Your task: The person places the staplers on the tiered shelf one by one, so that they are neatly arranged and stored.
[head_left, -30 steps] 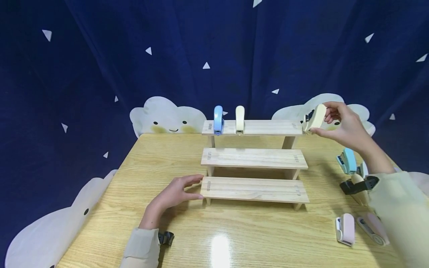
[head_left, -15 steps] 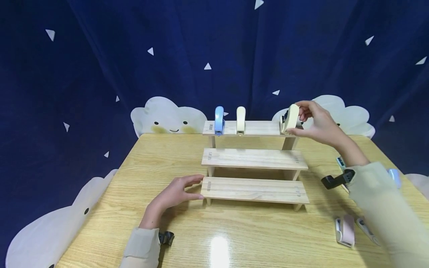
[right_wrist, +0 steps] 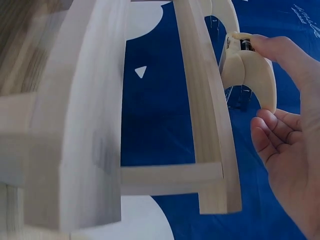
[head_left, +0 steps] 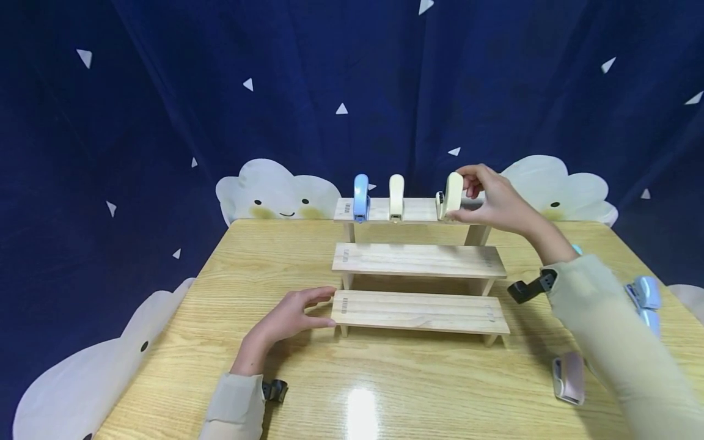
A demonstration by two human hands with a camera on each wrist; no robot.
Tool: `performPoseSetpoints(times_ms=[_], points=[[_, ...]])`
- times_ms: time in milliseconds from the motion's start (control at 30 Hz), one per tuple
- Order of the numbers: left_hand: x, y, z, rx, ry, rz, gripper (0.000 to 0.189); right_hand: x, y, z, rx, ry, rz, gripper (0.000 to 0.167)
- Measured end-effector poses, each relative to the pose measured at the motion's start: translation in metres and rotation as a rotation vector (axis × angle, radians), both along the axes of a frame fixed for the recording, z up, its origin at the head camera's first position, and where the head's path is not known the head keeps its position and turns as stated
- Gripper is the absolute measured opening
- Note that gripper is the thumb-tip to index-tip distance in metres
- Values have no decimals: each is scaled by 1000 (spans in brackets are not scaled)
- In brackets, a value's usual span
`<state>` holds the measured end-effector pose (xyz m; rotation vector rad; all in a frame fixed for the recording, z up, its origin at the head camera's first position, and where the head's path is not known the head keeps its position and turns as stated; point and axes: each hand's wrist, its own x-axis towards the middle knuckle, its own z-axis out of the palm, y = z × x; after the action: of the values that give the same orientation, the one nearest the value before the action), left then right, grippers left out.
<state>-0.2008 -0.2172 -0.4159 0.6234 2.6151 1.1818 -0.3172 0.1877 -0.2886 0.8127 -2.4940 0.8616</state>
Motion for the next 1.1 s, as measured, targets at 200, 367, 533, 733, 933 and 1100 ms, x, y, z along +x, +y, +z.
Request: performPoseSetpoints(times_ms=[200,367,533,733,933,1100], points=[[0,-1,0,-3,4,3,73,-2,-9,3,35,-3,18,70],[0,-1,-1,-1,6,-1,73,-4,-15,3,65,-3,39,71],[1,-1,1,-3,-3,3,73,-8,-19,4,91,10,56,70],[1,-1,1,6,-17,15,73,-9,-21,4,113,5,71,69],[1,-1,1,10,-18,16,73,-9,-23,6,124,-23,73,70],[1,-1,2,12,-25,21,73,-11,-23,6,144,-23,74,71]])
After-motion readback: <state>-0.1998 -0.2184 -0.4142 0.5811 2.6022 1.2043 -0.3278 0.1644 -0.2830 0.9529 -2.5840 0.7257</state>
